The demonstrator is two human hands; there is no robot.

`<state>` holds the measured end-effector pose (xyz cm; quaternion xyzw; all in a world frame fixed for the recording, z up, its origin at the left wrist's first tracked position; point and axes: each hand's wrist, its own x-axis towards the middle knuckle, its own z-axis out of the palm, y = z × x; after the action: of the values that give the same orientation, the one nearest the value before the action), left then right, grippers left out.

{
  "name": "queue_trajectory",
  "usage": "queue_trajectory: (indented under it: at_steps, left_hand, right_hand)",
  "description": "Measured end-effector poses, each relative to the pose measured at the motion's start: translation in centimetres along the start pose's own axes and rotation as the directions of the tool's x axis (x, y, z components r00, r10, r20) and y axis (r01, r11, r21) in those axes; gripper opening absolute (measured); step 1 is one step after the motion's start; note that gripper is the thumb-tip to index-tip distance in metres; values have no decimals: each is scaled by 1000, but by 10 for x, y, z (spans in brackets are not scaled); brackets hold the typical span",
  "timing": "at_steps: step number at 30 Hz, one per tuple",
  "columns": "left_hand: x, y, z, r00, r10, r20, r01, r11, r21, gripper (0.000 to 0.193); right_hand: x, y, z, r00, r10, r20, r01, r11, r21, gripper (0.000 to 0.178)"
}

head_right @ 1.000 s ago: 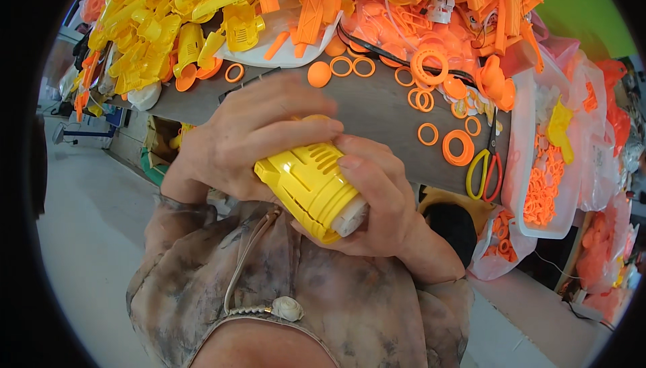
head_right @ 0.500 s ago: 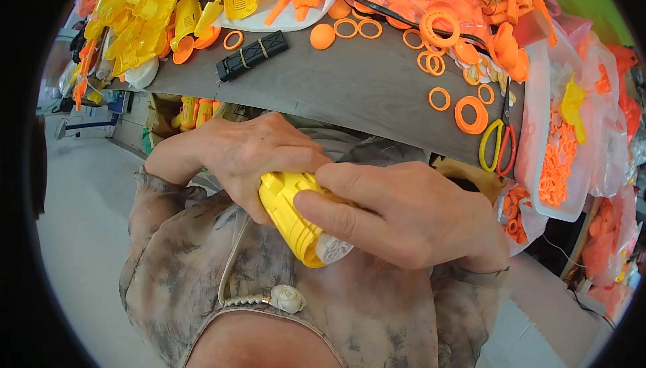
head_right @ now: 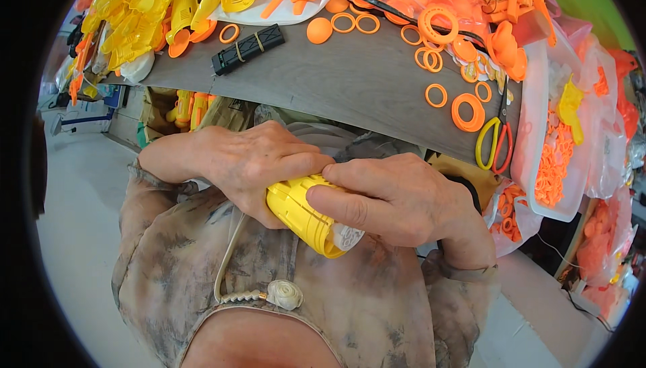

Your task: Assembling various plastic components and internal parts of toy guns.

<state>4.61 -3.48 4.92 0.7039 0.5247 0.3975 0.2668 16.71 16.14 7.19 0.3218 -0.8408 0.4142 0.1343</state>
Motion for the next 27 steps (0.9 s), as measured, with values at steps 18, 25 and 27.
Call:
queue_trajectory:
  at_steps: [18,25,27]
  left_hand:
    - [-3,9,1,997,-71,7,68,978,198,52]
    - [-4,11,7,995,-98,5,94,971,219,55]
    - [-4,11,8,993,-121,-4,119,971,206,53]
  right_hand:
    - [-3,11,4,997,-67,-33,70,993,99,19]
    - [-5,14,7,999,-44,-4,44,993,106,19]
    - [-5,16,9,999,-33,-42,38,990,139,18]
